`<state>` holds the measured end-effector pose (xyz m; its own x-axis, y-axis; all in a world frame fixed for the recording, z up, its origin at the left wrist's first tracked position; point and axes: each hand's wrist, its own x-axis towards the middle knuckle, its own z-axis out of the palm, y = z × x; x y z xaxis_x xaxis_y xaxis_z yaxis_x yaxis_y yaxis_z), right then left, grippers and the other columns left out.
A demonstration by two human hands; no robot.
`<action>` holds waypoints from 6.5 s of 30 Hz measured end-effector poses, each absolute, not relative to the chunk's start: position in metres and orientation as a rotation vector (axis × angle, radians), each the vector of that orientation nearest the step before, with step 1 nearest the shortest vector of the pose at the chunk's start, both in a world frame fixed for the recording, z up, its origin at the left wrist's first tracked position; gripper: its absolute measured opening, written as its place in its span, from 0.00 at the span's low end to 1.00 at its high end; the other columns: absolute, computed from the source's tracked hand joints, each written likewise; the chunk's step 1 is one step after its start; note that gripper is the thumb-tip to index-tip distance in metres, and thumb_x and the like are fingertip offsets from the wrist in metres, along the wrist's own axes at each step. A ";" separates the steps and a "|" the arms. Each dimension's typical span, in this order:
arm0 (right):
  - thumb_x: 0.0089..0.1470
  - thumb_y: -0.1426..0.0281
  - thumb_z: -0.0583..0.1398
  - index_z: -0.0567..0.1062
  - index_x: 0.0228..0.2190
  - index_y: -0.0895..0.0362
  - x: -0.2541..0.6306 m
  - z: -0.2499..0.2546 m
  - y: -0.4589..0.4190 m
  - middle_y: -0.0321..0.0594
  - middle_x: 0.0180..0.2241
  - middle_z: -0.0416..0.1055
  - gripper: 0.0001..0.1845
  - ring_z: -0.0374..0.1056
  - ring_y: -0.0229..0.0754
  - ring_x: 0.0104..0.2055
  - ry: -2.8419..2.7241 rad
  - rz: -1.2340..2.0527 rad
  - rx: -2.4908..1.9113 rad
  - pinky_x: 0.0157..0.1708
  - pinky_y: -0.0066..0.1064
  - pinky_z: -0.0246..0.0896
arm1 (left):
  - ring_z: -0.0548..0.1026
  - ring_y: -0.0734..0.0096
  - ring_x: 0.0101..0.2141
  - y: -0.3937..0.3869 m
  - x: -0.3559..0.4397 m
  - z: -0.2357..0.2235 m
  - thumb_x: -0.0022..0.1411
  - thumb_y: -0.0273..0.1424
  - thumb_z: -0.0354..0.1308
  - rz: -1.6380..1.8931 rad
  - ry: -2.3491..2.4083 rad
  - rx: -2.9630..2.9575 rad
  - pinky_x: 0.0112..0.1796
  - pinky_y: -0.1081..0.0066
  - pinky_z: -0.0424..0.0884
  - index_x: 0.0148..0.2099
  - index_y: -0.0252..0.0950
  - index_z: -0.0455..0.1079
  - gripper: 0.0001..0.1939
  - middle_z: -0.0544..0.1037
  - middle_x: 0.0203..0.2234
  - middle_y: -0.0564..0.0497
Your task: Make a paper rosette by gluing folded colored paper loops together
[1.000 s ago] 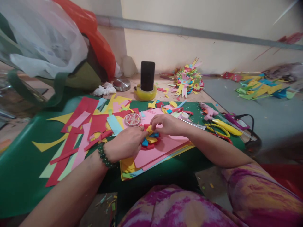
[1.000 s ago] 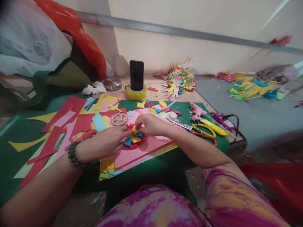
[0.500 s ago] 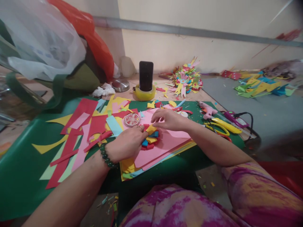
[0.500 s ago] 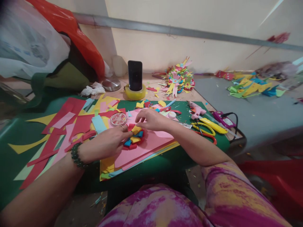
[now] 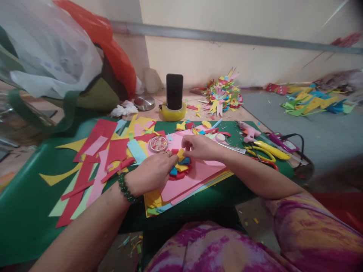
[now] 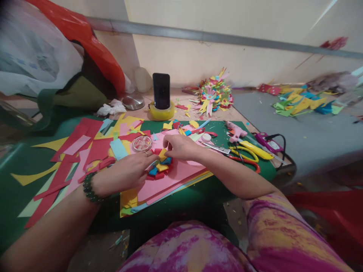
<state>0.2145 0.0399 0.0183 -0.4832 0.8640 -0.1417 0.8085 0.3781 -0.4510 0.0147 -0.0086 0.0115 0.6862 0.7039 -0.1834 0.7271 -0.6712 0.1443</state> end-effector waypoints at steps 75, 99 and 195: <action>0.55 0.70 0.63 0.77 0.41 0.56 0.205 0.010 0.032 0.38 0.34 0.80 0.10 0.73 0.41 0.37 -2.434 0.694 -1.602 0.32 0.28 0.56 | 0.75 0.54 0.43 -0.011 0.020 0.017 0.59 0.18 0.49 -0.248 1.175 2.680 0.43 0.60 0.73 0.63 0.33 0.63 0.29 0.74 0.43 0.40; 0.55 0.69 0.66 0.77 0.46 0.54 0.203 0.009 0.032 0.37 0.36 0.81 0.16 0.74 0.43 0.40 -2.457 0.656 -1.609 0.34 0.30 0.58 | 0.76 0.57 0.43 -0.010 0.016 0.017 0.61 0.21 0.48 -0.176 1.186 2.661 0.43 0.62 0.72 0.56 0.32 0.65 0.21 0.77 0.42 0.41; 0.60 0.76 0.54 0.79 0.43 0.58 0.222 0.020 0.043 0.45 0.39 0.78 0.15 0.70 0.43 0.41 -2.731 0.317 -1.200 0.37 0.31 0.57 | 0.76 0.56 0.42 -0.002 0.009 0.008 0.63 0.23 0.48 -0.099 1.208 2.685 0.43 0.60 0.72 0.60 0.31 0.66 0.24 0.77 0.43 0.38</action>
